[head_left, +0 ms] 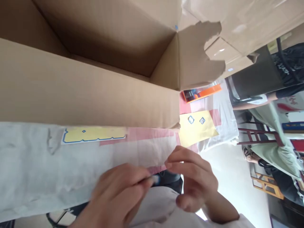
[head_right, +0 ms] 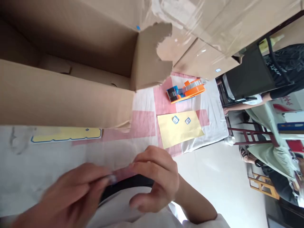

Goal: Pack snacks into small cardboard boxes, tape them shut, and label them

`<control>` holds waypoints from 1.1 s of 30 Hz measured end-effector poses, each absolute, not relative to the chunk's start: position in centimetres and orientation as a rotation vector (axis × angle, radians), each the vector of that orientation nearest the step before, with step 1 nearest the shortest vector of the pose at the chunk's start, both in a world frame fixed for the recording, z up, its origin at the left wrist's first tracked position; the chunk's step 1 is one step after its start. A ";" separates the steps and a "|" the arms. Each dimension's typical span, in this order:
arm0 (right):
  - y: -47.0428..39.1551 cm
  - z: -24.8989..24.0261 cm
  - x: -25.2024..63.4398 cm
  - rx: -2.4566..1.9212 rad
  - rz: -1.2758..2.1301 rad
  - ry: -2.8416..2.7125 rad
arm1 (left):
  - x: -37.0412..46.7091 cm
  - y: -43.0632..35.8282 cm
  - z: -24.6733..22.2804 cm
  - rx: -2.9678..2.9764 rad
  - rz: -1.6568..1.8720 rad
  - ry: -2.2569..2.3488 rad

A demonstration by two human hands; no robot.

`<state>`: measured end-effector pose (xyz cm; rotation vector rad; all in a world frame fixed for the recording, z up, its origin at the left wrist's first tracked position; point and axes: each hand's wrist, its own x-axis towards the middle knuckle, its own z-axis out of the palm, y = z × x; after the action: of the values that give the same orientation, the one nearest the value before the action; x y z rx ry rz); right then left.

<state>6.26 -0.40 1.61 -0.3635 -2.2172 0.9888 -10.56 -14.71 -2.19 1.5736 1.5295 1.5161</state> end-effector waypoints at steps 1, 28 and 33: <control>-0.8 1.4 7.0 -0.381 1.025 -2.216 | -9.5 -13.8 -2.4 1.579 1.544 1.553; 16.1 3.9 13.3 -1.913 0.031 -3.153 | -2.0 -5.9 -4.1 1.850 1.362 1.748; 16.0 4.0 13.4 -1.840 0.111 -3.191 | -2.2 -6.2 -4.2 1.850 1.381 1.728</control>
<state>13.44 15.97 3.96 -1.8397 -3.1915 0.1111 -2.20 -6.17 -4.16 1.8504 1.7276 1.3812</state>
